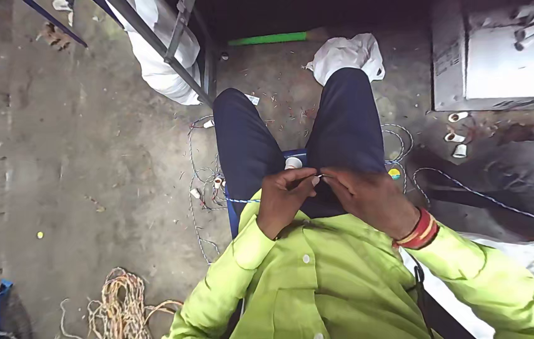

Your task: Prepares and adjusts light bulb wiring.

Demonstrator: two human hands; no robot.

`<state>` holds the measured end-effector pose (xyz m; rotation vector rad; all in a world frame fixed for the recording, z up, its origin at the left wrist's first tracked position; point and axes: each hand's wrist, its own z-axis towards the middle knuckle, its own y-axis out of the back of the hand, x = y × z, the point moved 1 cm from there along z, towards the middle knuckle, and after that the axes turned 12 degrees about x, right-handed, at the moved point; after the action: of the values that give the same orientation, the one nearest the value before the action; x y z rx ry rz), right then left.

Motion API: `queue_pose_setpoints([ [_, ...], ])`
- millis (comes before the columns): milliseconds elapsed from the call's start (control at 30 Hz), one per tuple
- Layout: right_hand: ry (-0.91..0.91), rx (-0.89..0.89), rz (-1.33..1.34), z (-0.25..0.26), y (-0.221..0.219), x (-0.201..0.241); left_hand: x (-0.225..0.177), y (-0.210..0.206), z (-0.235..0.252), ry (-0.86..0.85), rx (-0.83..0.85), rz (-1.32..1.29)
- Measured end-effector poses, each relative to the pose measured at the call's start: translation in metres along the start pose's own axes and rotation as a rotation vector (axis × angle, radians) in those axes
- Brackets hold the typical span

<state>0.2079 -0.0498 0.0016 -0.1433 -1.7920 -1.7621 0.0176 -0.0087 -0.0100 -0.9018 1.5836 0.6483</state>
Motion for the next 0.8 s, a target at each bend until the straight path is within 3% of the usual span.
queue_pose_setpoints([
  [267,0.122,0.020,0.050,0.001,0.005,-0.006,0.002,0.000,-0.001,-0.020,0.041,-0.001],
  [533,-0.333,0.167,0.557,0.005,-0.003,-0.008,0.006,-0.007,0.000,-0.211,0.083,0.080],
  [667,-0.274,0.112,0.726,0.004,0.001,-0.015,0.004,-0.005,-0.001,-0.114,0.083,-0.014],
  [800,-0.149,0.070,0.545,-0.006,0.004,-0.013,0.004,-0.001,-0.001,-0.034,0.071,-0.088],
])
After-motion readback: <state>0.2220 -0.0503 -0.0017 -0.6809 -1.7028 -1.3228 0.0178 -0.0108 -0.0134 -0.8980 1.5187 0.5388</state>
